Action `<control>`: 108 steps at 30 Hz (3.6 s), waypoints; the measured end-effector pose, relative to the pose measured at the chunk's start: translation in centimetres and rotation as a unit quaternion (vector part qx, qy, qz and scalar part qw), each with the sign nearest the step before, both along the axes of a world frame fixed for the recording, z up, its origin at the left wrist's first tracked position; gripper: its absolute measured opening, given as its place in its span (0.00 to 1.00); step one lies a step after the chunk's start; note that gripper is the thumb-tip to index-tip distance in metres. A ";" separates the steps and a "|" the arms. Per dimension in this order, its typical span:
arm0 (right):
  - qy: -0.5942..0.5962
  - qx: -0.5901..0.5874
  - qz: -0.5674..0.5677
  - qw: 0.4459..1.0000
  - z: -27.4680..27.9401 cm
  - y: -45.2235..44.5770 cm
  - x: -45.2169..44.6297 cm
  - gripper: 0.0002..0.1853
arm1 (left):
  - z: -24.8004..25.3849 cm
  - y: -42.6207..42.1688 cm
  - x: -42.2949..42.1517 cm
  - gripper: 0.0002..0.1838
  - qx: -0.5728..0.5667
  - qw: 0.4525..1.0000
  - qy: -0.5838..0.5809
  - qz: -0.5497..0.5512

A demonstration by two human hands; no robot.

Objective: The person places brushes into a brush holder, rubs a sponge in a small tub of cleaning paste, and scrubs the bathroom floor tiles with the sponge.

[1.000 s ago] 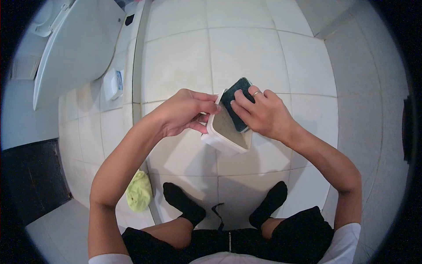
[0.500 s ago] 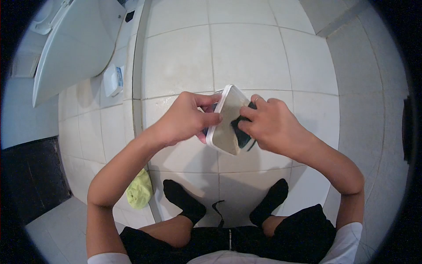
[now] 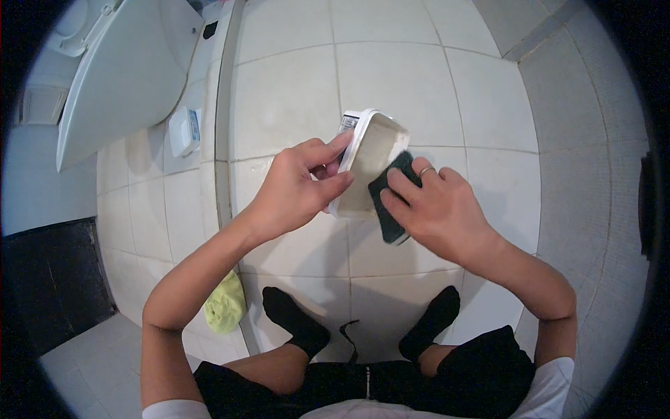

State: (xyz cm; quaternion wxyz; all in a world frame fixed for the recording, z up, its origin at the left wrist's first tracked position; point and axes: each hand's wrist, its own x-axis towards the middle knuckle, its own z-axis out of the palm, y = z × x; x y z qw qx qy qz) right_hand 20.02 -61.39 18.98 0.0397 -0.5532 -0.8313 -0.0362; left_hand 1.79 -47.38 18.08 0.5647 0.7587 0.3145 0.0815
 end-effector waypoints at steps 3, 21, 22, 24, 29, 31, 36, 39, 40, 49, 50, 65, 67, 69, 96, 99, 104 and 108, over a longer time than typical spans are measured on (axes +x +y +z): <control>-0.028 0.039 0.016 0.999 -1.1 -0.1 -0.1 0.09 | 0.8 -0.3 0.5 0.27 -0.041 0.999 0.007 0.022; 0.729 -0.362 -0.346 0.467 -7.6 4.1 8.2 0.29 | -10.1 3.5 -6.1 0.28 -0.259 0.942 0.079 0.198; 0.723 -0.365 -0.349 0.471 -9.1 4.9 8.5 0.29 | -11.3 3.2 -7.2 0.28 -0.263 0.941 0.072 0.200; 0.453 -0.231 -0.310 0.803 -12.7 6.4 8.8 0.30 | -13.6 2.1 -9.0 0.28 -0.326 0.934 0.112 0.093; 0.082 -0.103 -0.081 0.988 -18.1 6.2 4.7 0.35 | -16.2 -1.3 -10.6 0.32 -0.321 0.937 0.135 -0.035; 0.030 -0.112 -0.052 0.992 -19.1 6.1 3.3 0.34 | -16.1 -0.2 -10.7 0.35 -0.195 0.966 0.160 -0.055; -0.027 -0.008 -0.249 0.968 -22.7 16.9 11.3 0.30 | -18.5 7.0 -10.3 0.30 0.279 0.937 0.211 0.016; 0.020 -0.034 -0.258 0.965 -25.5 19.8 11.6 0.31 | -21.1 8.9 -9.1 0.33 0.389 0.892 0.229 0.021; 0.022 -0.040 -0.246 0.968 -24.6 17.9 8.2 0.32 | -21.7 9.0 -9.0 0.33 0.384 0.896 0.223 0.025; 0.175 -0.035 -0.254 0.951 -22.8 19.5 5.5 0.31 | -22.9 8.1 -9.5 0.34 0.386 0.901 0.193 0.042; 0.164 -0.044 -0.234 0.957 -22.2 17.2 4.3 0.30 | -23.0 8.5 -9.5 0.34 0.387 0.900 0.198 0.039; 0.130 0.065 -0.423 0.895 -24.3 14.7 14.2 0.24 | -22.9 8.4 -9.3 0.36 0.386 0.898 0.206 0.038; 0.078 0.093 -0.501 0.857 -23.7 15.3 16.1 0.25 | -23.0 8.6 -9.2 0.36 0.385 0.898 0.208 0.038; 0.222 0.065 -0.569 0.789 -24.2 18.0 14.2 0.25 | -23.0 8.5 -9.2 0.36 0.400 0.890 0.218 0.032; 0.179 0.186 -0.498 0.828 -27.8 23.1 16.6 0.18 | -22.8 8.7 -9.3 0.37 0.391 0.899 0.188 0.051; 0.134 0.216 -0.370 0.894 -27.7 24.4 7.7 0.24 | -22.9 8.7 -9.5 0.37 0.396 0.900 0.176 0.049; 0.129 0.030 -0.362 0.923 -26.6 12.9 13.1 0.25 | -23.1 8.8 -9.4 0.38 0.395 0.901 0.176 0.046; 0.132 0.024 -0.469 0.873 -26.3 12.6 17.0 0.25 | -23.0 8.7 -9.4 0.39 0.393 0.897 0.198 0.047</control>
